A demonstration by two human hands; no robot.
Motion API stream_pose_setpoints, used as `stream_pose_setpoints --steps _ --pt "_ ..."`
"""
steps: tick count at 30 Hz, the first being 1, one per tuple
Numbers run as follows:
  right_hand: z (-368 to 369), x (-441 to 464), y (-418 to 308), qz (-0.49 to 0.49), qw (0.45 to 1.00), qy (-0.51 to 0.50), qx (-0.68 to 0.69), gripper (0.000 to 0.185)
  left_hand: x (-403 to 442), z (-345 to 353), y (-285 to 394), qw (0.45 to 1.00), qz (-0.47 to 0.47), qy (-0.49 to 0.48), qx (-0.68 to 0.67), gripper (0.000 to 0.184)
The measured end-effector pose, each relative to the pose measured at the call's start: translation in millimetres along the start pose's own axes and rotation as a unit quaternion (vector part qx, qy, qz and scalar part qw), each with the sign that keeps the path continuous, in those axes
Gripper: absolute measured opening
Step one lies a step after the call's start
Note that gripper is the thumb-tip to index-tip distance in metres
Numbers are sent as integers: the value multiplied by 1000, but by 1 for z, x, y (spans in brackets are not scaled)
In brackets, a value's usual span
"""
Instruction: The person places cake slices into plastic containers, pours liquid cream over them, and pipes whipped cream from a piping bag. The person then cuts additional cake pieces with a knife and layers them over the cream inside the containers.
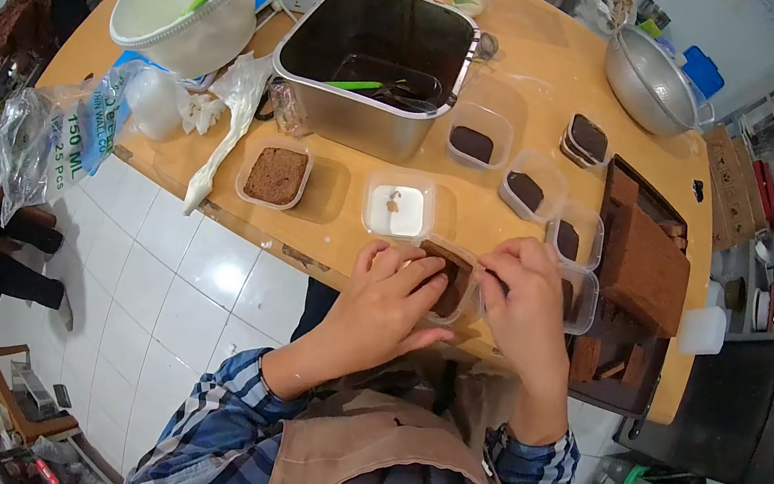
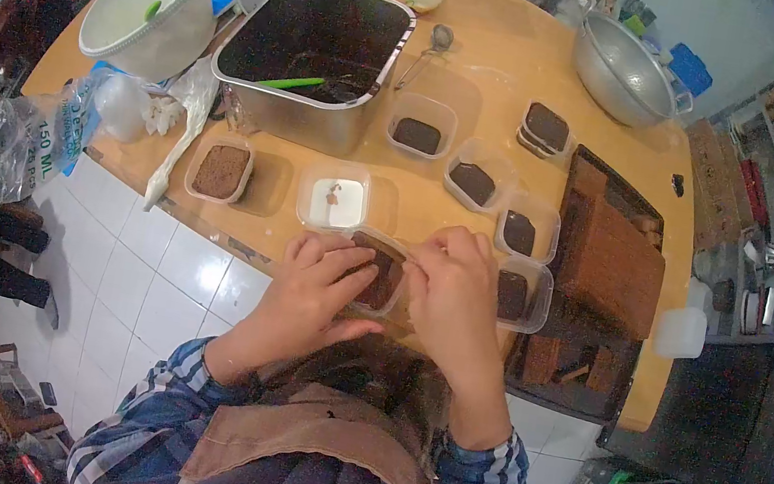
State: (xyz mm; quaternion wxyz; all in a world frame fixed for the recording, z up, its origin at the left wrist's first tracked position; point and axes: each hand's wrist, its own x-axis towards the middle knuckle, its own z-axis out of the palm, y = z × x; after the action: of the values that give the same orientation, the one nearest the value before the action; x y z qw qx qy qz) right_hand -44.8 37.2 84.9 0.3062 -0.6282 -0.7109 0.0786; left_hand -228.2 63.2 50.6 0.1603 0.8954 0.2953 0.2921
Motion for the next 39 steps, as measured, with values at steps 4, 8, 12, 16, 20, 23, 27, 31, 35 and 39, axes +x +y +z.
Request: stream_pose_setpoints --steps 4,8,12,16,20,23,27,31,35,39 --pt "9 -2 3 -4 1000 -6 -7 12 2 4 4 1000 11 -20 -1 49" --pt "16 -2 6 -11 1000 5 -28 11 1 6 6 999 12 -37 7 47" --pt "15 0 4 -28 998 14 -49 9 1 6 6 999 15 -44 6 43" --pt "18 0 1 -41 997 16 -62 9 1 8 4 999 27 -44 -1 38" --pt "22 -2 1 -47 995 14 -88 13 0 12 3 999 29 -44 -2 36" --pt "21 -3 1 -47 995 9 -84 13 -1 13 3 999 29 -42 2 35" --pt "20 -2 0 -46 996 3 -73 10 -1 14 4 999 25 -35 0 33" --pt "25 -1 1 -58 993 23 -101 8 -2 17 3 999 34 -34 -3 31" --pt "26 -1 0 -72 990 30 -117 9 -1 15 3 999 33 -35 -1 30" --pt "18 -4 -4 -81 988 7 -131 10 -1 16 3 999 36 -26 -13 29"
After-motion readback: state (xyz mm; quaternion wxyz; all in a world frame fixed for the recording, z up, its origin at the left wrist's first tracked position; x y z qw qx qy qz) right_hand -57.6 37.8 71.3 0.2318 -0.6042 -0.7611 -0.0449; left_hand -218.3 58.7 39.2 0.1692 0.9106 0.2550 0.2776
